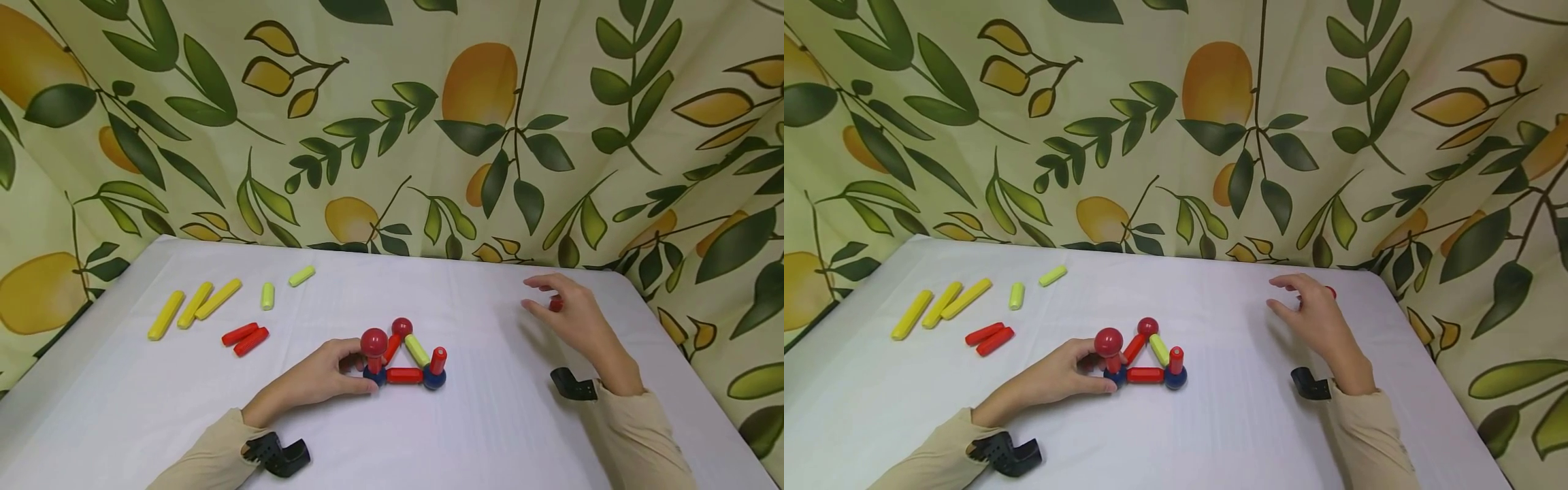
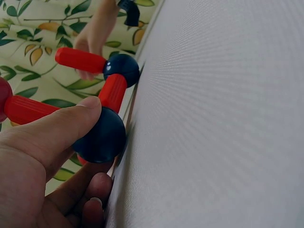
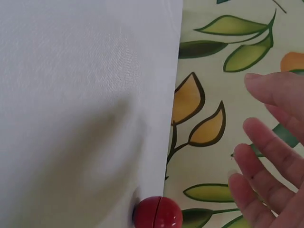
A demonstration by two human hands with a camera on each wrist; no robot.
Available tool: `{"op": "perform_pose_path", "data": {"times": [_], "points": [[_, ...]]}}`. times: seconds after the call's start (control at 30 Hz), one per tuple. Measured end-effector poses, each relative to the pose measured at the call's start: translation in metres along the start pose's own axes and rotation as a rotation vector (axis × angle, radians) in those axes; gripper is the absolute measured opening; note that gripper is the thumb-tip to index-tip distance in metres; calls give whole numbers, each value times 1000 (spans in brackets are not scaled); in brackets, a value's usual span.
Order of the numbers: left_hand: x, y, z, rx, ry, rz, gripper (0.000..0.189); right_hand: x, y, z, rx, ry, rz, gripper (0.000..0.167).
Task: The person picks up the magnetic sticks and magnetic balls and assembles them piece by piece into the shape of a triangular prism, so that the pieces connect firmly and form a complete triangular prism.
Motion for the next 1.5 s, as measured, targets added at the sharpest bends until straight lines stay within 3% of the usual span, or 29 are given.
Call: {"op": "perform_pose_path", "data": {"times": [0.57,0.87,1.3,1.5], "points": [[1,-1,-1,-3,20,10,33,-35,6,0,88,116,13,38],[1,-1,-1,0,17,16,33,-45,10,2,179,214,13,43],[-1,-1,0,0,22,18,34,-48,27,7,335,306,3,45],[-1,-1,-1,-3,14,9,34,-42,29,6,349,306,-13,48]]}}
Point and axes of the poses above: each hand's wrist, its own z-axis away from the middle knuckle, its own y-axis out of the palm, x = y × z, the point moved 6 cm from there along -z, towards the middle knuckle, and after that the axes turned 10 degrees about y, right-handed, at the moved point
